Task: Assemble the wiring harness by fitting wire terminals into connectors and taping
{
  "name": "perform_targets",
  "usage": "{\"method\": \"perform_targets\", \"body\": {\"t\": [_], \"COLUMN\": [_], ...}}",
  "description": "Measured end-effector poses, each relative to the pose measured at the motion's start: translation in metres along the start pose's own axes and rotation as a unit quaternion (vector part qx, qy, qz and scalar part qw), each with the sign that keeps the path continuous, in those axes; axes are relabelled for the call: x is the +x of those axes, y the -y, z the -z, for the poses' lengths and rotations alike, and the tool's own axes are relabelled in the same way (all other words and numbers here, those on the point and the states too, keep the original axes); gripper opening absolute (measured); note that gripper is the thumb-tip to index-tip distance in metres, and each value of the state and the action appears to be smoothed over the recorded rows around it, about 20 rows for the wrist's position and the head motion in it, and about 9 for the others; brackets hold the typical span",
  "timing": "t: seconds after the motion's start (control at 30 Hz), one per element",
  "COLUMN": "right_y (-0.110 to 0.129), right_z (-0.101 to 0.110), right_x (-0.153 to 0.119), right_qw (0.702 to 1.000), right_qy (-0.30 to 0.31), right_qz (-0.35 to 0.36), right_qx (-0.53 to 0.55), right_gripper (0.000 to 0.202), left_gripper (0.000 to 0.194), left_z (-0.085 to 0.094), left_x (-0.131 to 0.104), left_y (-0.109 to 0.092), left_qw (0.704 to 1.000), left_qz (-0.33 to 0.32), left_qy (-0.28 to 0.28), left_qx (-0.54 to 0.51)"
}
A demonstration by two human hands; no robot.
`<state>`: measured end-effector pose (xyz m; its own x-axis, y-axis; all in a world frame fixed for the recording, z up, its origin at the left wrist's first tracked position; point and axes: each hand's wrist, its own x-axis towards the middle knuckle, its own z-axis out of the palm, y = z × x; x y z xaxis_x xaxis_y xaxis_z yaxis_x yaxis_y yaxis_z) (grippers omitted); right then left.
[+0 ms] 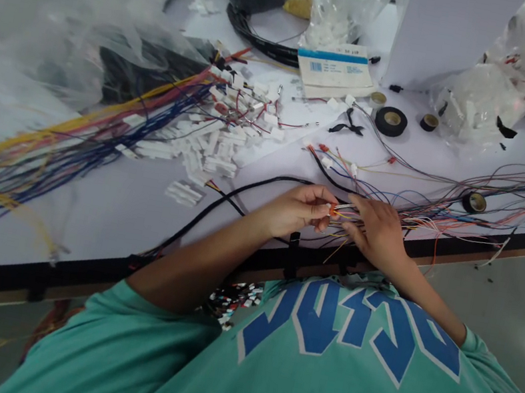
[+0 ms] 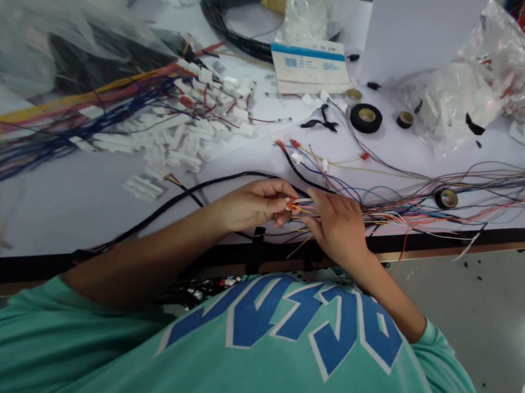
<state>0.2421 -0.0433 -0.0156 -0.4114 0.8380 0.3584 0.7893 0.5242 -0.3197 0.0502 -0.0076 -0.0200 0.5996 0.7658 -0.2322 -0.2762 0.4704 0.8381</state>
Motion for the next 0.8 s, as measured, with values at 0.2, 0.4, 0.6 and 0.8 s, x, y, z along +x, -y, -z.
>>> {"method": "perform_targets", "body": {"t": [0.2,0.4,0.6,0.8], "right_y": [-0.005,-0.01,-0.023,-0.036], "right_z": [-0.006,-0.008,-0.013,-0.013], "right_x": [0.0,0.002,0.002,0.003], "right_qw": [0.999,0.997,0.993,0.987], "right_qy": [0.047,0.076,0.119,0.117], "right_qz": [0.009,-0.002,0.018,0.05], "right_qx": [0.017,-0.01,-0.002,0.098], "right_gripper": [0.027,0.027,0.025,0.031], "left_gripper": [0.042,0.04,0.033,0.028], "left_z": [0.004,0.008,0.01,0.006], "left_x": [0.002,0.001,-0.004,-0.009], "left_y": [0.001,-0.003,-0.011,-0.016], "left_qw": [1.0,0.999,0.99,0.976], "left_qz": [-0.008,-0.001,0.019,0.027], "left_qy": [0.016,0.006,-0.046,-0.047], "left_qx": [0.023,0.045,0.134,0.211]}}
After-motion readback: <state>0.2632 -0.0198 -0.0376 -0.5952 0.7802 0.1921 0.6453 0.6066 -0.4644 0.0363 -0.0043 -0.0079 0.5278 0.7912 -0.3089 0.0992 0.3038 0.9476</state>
